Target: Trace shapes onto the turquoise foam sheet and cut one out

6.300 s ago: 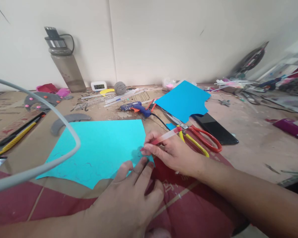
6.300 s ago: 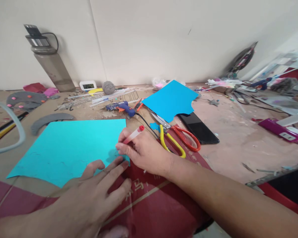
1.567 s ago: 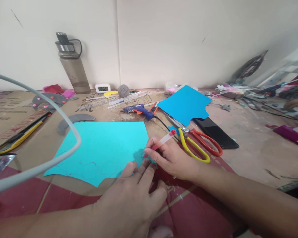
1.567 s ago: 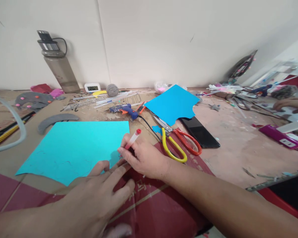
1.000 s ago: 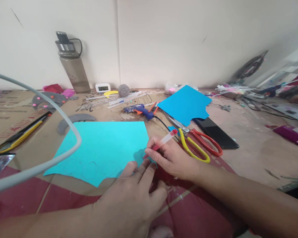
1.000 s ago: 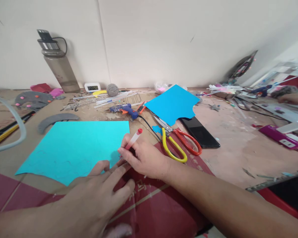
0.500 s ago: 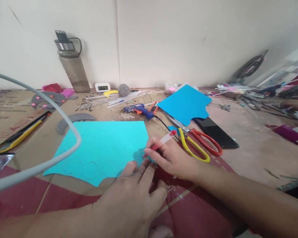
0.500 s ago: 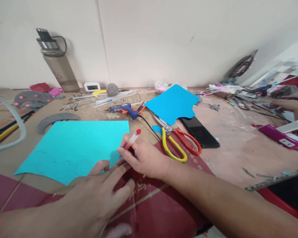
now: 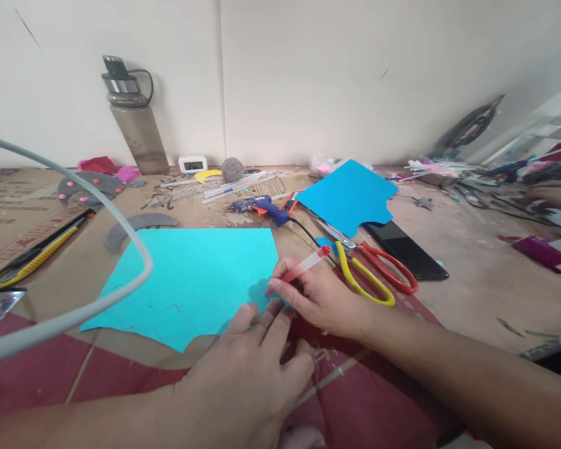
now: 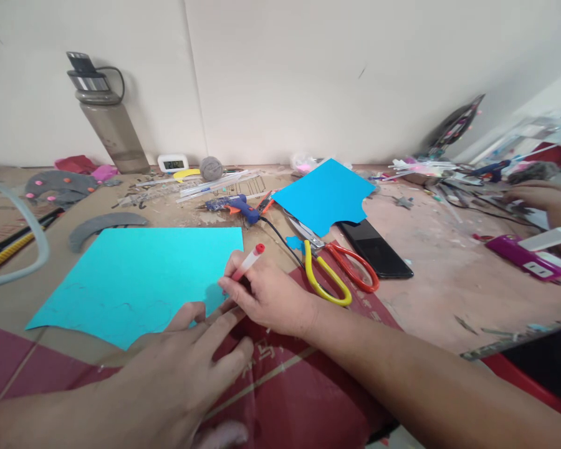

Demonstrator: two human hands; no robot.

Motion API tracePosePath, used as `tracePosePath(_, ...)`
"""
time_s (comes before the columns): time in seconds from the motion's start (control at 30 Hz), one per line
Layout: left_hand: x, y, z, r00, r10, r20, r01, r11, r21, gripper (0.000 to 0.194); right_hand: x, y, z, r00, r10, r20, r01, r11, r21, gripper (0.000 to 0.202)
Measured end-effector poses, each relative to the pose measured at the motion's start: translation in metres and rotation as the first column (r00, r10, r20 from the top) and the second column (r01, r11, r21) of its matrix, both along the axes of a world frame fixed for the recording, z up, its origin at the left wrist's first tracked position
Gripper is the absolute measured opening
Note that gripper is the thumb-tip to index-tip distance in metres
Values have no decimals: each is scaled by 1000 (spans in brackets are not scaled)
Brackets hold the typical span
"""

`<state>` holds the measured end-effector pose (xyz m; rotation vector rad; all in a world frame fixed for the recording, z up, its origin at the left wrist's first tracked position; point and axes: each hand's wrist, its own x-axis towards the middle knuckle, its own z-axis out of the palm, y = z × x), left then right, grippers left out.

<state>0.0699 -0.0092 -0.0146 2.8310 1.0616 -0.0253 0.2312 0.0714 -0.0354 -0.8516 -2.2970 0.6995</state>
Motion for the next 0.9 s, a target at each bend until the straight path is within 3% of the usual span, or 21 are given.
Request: tracePosePath(0.9,-1,1,-2,1000,1,-5,-1,1000,-17,55,-1,4,-5,996,-83,17,82,996,30,15)
